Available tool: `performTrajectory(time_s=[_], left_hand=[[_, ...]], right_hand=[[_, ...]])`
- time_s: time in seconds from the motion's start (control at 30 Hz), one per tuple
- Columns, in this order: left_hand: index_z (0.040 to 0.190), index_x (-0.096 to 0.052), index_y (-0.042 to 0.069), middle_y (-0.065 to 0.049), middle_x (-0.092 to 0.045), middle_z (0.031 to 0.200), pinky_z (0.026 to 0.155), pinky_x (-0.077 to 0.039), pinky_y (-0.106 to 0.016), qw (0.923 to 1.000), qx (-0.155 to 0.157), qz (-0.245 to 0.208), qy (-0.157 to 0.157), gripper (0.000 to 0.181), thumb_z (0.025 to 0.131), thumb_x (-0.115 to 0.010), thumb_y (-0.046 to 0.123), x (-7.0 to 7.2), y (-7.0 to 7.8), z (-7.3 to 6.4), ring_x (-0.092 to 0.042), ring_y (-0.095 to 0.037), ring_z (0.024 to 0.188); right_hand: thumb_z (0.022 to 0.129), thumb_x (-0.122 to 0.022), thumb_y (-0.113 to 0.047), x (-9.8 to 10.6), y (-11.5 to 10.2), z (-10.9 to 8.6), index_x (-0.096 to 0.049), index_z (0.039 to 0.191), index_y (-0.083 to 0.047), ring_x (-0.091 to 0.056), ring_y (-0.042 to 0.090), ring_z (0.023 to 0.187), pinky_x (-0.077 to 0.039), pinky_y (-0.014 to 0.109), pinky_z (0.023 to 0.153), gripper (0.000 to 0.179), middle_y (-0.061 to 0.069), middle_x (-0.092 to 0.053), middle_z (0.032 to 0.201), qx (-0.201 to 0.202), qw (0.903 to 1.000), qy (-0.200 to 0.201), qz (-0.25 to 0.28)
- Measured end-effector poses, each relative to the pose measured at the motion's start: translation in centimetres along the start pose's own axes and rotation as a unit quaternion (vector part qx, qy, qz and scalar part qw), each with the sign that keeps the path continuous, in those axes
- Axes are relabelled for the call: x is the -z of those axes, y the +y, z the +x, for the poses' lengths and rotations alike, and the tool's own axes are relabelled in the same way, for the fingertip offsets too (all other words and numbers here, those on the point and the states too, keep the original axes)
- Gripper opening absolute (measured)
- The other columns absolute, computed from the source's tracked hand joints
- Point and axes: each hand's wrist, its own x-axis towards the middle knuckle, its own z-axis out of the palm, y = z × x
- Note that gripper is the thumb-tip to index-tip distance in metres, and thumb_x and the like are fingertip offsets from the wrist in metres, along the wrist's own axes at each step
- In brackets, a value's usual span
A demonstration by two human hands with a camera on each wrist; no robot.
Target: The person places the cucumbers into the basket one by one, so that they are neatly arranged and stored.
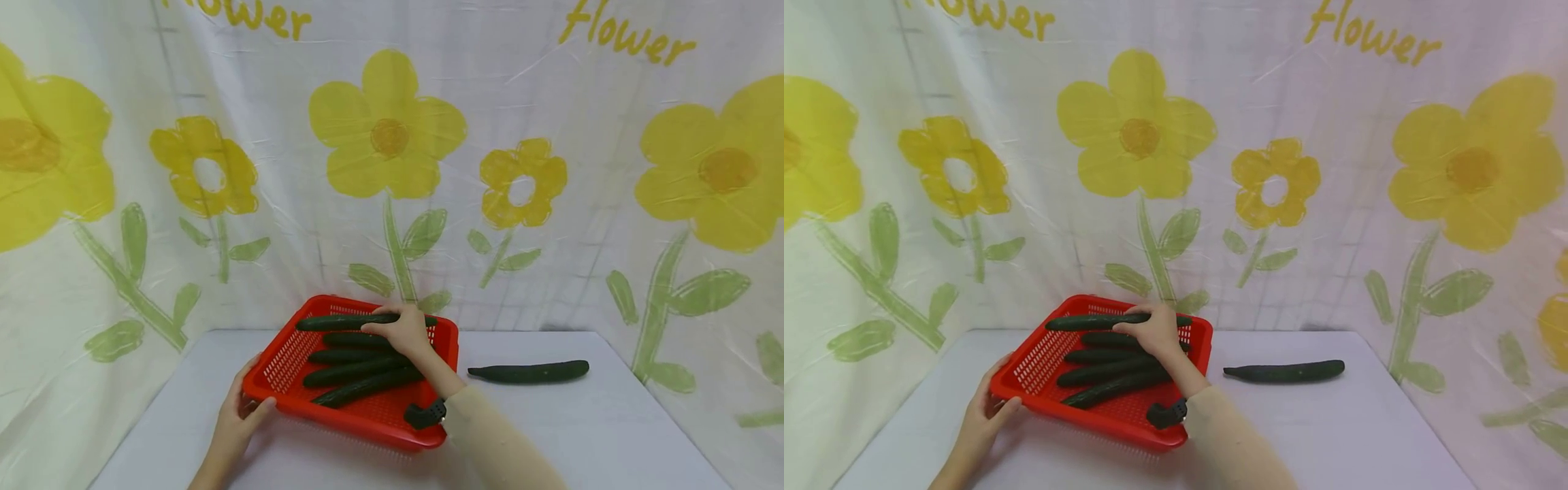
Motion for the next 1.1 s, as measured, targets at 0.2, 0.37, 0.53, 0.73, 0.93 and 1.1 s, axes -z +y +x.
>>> performTrajectory(time_s=[0.2,0.37,0.53,0.73,0.93,1.1], left_hand=[[0.166,-0.035,0.012,0.02,-0.048,0.152,0.092,-0.05,-0.011,1.0,0.002,0.004,0.002,0.079,0.097,-0.068,-0.007,0.3,-0.1,-0.2,-0.06,0.003,0.121],[0.165,-0.035,0.01,0.02,-0.049,0.152,0.092,-0.051,-0.012,1.0,-0.001,0.0,-0.001,0.078,0.097,-0.067,-0.008,0.4,0.0,-0.2,-0.06,0.002,0.121],[0.165,-0.035,0.009,0.021,-0.049,0.151,0.092,-0.051,-0.011,1.0,-0.008,-0.004,-0.002,0.078,0.097,-0.067,-0.008,0.2,0.2,-0.2,-0.06,0.002,0.12],[0.165,-0.035,0.008,0.022,-0.05,0.15,0.092,-0.05,-0.01,0.9999,-0.012,0.0,0.001,0.079,0.096,-0.068,-0.008,0.1,0.2,-0.2,-0.061,0.002,0.119],[0.165,-0.035,0.009,0.022,-0.049,0.15,0.092,-0.051,-0.01,1.0,-0.004,-0.008,-0.001,0.078,0.096,-0.068,-0.008,-0.1,0.2,-0.1,-0.061,0.003,0.119],[0.165,-0.035,0.009,0.021,-0.049,0.151,0.092,-0.051,-0.01,0.9999,0.003,-0.012,-0.001,0.078,0.096,-0.067,-0.008,-0.1,0.3,-0.1,-0.061,0.002,0.12]], right_hand=[[0.079,-0.096,-0.037,-0.9,0.5,-0.4,-0.086,0.101,-0.021,-0.068,0.025,0.111,-0.059,0.043,0.09,0.029,-0.001,-0.078,0.115,-0.018,0.9998,0.004,-0.003],[0.079,-0.096,-0.034,-1.4,1.3,-0.7,-0.086,0.104,-0.017,-0.068,0.027,0.116,-0.058,0.047,0.096,0.031,-0.001,-0.078,0.115,-0.022,0.9996,-0.008,-0.013],[0.078,-0.097,-0.034,-1.6,1.8,-0.8,-0.086,0.103,-0.017,-0.068,0.028,0.115,-0.058,0.048,0.096,0.032,0.001,-0.078,0.117,-0.031,0.9992,-0.014,-0.019],[0.077,-0.097,-0.036,-1.9,2.0,-0.7,-0.086,0.096,-0.021,-0.067,0.026,0.109,-0.057,0.048,0.094,0.027,0.0,-0.076,0.112,-0.047,0.9976,-0.038,-0.032],[0.075,-0.098,-0.035,-1.9,2.0,-0.9,-0.087,0.095,-0.02,-0.066,0.029,0.11,-0.056,0.05,0.096,0.027,0.004,-0.075,0.113,-0.064,0.996,-0.042,-0.046],[0.077,-0.097,-0.035,-1.8,1.9,-1.0,-0.087,0.096,-0.019,-0.065,0.031,0.112,-0.057,0.05,0.095,0.027,0.006,-0.074,0.119,-0.092,0.9945,-0.031,-0.041]])
